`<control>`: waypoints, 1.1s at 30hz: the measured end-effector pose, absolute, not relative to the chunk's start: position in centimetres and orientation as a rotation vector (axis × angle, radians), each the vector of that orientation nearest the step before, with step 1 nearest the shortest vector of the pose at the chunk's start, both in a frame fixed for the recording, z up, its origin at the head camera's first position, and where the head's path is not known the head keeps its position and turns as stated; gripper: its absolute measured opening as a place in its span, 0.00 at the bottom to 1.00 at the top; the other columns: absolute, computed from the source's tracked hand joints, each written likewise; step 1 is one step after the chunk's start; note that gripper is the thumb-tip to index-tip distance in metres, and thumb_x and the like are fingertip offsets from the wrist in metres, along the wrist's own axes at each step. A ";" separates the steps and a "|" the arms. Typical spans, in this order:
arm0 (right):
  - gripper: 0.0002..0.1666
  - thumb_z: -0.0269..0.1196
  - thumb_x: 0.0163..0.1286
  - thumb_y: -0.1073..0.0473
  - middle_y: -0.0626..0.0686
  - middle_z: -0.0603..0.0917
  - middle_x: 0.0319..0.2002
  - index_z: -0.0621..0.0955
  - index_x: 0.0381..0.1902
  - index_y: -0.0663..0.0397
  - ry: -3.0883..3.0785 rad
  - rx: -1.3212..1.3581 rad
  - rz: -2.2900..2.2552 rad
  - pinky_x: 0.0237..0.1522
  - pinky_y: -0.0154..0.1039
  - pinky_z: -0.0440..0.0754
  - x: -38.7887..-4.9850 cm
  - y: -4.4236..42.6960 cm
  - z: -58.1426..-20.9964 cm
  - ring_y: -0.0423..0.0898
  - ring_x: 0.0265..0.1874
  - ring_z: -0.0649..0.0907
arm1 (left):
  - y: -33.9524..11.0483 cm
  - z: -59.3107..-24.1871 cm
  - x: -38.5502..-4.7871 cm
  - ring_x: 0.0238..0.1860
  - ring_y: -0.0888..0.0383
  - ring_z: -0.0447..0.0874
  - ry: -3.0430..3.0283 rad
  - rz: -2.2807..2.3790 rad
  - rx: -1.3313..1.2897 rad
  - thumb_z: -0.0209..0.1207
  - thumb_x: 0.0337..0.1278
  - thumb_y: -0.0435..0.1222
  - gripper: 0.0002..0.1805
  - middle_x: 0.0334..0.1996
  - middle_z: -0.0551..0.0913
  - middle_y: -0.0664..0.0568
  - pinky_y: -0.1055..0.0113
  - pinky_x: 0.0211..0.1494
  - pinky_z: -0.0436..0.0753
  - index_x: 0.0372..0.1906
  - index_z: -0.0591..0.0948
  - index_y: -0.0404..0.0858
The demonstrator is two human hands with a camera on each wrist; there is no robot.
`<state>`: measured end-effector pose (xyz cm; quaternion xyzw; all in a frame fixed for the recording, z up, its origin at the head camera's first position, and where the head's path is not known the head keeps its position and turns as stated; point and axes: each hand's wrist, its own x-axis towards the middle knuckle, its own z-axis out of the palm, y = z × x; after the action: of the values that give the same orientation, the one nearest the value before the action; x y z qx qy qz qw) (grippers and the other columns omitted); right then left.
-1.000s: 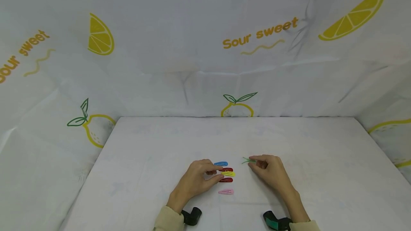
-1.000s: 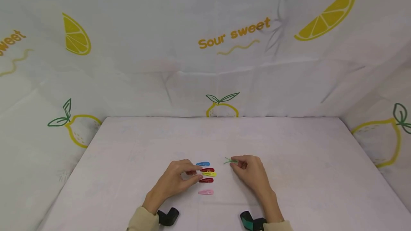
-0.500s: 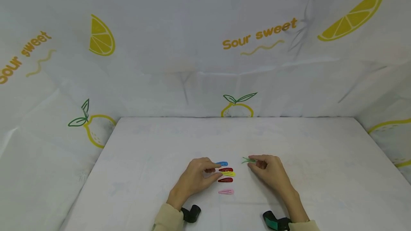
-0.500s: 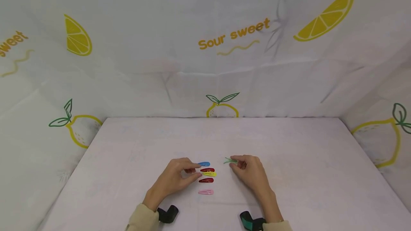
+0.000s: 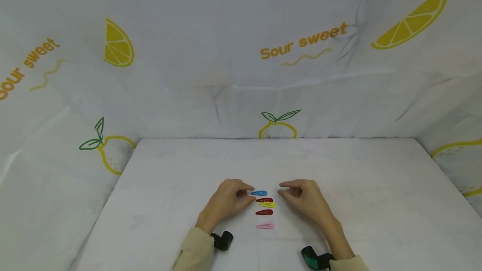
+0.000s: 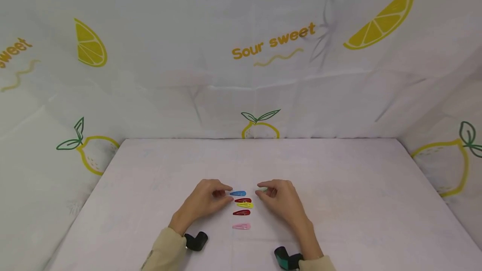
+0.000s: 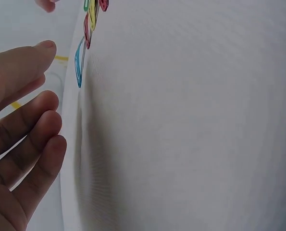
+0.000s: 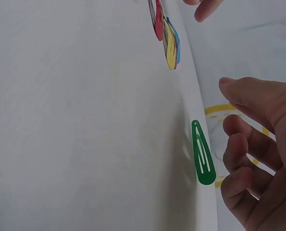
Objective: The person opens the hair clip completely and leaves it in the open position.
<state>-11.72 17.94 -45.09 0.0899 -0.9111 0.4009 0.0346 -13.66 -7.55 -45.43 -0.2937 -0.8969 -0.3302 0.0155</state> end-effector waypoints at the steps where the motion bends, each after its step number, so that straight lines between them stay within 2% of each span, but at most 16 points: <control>1: 0.09 0.75 0.61 0.62 0.43 0.78 0.19 0.91 0.40 0.57 -2.804 0.289 1.237 0.24 0.29 0.71 -11.8 17.8 -45.0 0.34 0.19 0.71 | -7.6 -45.5 -13.8 0.30 0.67 0.77 -2.792 -1.025 -0.916 0.72 0.59 0.37 0.11 0.28 0.86 0.56 0.76 0.38 0.80 0.45 0.91 0.39; 14: 0.11 0.74 0.61 0.62 0.45 0.81 0.23 0.91 0.42 0.60 -2.836 0.423 1.280 0.27 0.29 0.74 -13.4 15.4 -44.7 0.35 0.22 0.73 | -7.1 -45.7 -15.0 0.31 0.66 0.75 -2.881 -0.956 -0.873 0.72 0.59 0.41 0.13 0.29 0.86 0.57 0.75 0.40 0.78 0.47 0.91 0.41; 21: 0.10 0.73 0.61 0.64 0.47 0.82 0.22 0.90 0.40 0.63 -2.844 0.496 1.279 0.27 0.29 0.75 -13.8 14.7 -45.2 0.34 0.22 0.74 | -6.9 -46.0 -15.3 0.31 0.65 0.76 -2.875 -0.951 -0.875 0.73 0.57 0.39 0.13 0.29 0.86 0.55 0.75 0.38 0.78 0.46 0.91 0.39; 33: 0.10 0.73 0.61 0.62 0.45 0.82 0.20 0.91 0.39 0.62 -2.897 0.531 1.248 0.27 0.28 0.74 -14.0 14.2 -45.6 0.33 0.21 0.73 | -6.6 -46.3 -15.5 0.33 0.66 0.78 -2.927 -0.923 -0.866 0.73 0.57 0.39 0.12 0.31 0.87 0.54 0.75 0.39 0.78 0.44 0.91 0.39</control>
<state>-13.98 14.24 -45.63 0.1660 -0.9052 0.3901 -0.0288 -15.54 -6.60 -46.27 -0.2715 -0.9176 -0.2894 -0.0239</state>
